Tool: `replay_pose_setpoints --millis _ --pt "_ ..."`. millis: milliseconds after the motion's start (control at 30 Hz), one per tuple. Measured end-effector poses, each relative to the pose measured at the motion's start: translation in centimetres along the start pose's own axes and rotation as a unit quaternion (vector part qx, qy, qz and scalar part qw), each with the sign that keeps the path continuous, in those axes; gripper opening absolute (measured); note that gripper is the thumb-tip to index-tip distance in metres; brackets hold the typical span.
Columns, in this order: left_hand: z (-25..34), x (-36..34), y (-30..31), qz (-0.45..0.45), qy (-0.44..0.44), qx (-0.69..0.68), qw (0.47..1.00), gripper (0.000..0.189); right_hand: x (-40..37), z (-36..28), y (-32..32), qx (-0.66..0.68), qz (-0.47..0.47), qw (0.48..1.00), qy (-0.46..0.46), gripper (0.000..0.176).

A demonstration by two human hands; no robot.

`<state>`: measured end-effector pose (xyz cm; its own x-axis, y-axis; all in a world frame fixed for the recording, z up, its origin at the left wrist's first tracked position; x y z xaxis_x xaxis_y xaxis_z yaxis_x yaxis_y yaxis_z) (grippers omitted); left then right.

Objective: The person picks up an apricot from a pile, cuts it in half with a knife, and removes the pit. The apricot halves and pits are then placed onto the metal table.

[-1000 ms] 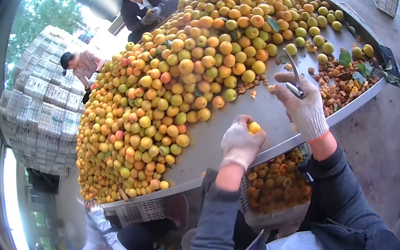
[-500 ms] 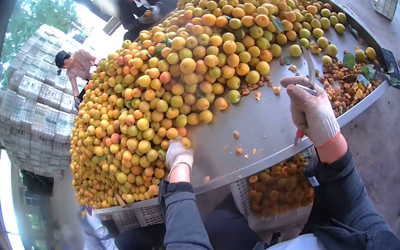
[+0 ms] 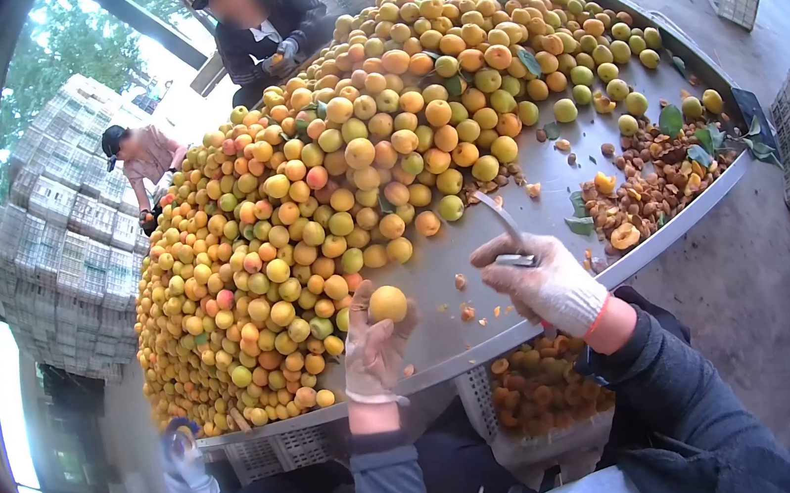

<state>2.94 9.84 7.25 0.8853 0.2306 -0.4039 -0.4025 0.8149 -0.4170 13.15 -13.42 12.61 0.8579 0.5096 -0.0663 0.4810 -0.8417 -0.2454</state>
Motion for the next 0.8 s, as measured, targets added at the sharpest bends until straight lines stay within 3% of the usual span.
replay_pose_setpoints --millis 33,233,367,433,800 --pt "0.1 -0.8 -1.9 -0.104 -0.036 -0.107 0.988 0.049 -0.2 0.1 -0.4 -0.026 -0.034 0.999 -0.014 0.018" --pt "-3.4 1.0 -3.8 -0.148 -0.003 -0.287 0.946 0.04 -0.6 3.3 -1.7 -0.091 -0.1 0.988 0.08 0.013" --pt "-4.7 1.9 -4.0 -0.197 0.01 -0.295 0.935 0.039 -0.8 3.8 -2.3 -0.12 -0.122 0.98 0.106 0.014" --pt "-3.5 0.8 -5.8 -0.155 -0.027 -0.24 0.958 0.042 -0.8 3.9 -2.6 -0.141 -0.139 0.976 0.089 0.015" --pt "-3.7 -0.2 -5.5 -0.139 -0.015 -0.21 0.968 0.049 -0.5 5.0 -3.8 -0.232 -0.133 0.951 0.156 0.036"
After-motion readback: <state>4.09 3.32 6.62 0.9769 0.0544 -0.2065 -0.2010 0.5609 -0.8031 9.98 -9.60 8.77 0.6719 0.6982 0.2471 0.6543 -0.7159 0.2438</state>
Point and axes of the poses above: each hand's wrist, its own x-axis towards the middle knuckle, its own y-axis out of the back of the hand, z = x × y, the point moved 3 cm from there along x, towards the middle knuckle, and after that the axes turned 14 degrees about y, right-handed, at the moved point
